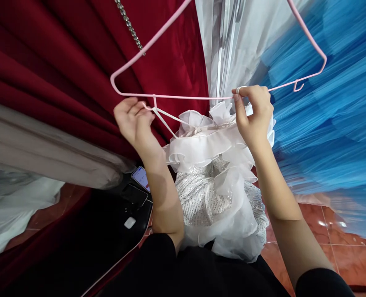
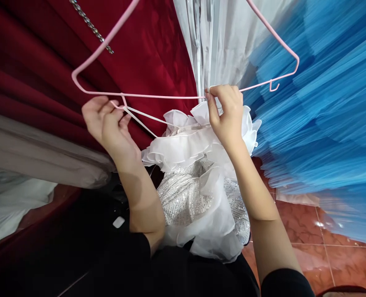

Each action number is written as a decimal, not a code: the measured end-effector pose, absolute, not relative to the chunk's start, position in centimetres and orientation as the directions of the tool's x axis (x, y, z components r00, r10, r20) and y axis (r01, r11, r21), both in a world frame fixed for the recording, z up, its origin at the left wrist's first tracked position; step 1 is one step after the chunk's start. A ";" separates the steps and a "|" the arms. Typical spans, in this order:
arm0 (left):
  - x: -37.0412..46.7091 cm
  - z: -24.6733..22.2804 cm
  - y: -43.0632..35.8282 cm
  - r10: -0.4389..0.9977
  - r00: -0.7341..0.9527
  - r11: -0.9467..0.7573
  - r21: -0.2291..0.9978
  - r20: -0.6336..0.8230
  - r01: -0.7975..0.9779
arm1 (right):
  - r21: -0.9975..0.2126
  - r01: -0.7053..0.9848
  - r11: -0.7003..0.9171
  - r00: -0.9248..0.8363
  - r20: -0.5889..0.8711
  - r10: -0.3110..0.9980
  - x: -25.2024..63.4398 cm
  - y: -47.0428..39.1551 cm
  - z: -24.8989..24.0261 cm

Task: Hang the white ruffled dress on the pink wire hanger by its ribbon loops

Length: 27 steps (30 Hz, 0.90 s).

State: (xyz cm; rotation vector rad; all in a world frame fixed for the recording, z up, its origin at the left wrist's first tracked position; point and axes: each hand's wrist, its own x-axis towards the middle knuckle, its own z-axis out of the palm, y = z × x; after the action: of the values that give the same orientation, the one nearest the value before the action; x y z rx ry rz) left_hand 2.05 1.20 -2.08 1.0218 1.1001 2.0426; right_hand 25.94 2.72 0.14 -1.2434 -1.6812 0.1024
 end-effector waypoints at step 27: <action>12.0 -0.1 2.8 0.921 -0.133 -0.376 0.749 0.365 -0.545 | -0.617 0.352 0.704 0.386 0.781 0.491 27.9 0.4 -1.4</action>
State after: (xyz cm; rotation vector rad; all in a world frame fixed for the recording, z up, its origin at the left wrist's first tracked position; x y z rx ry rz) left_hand 11.95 2.81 -0.10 1.0003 0.5449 1.7279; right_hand 27.92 0.44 -1.36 -0.8378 -1.2111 0.1032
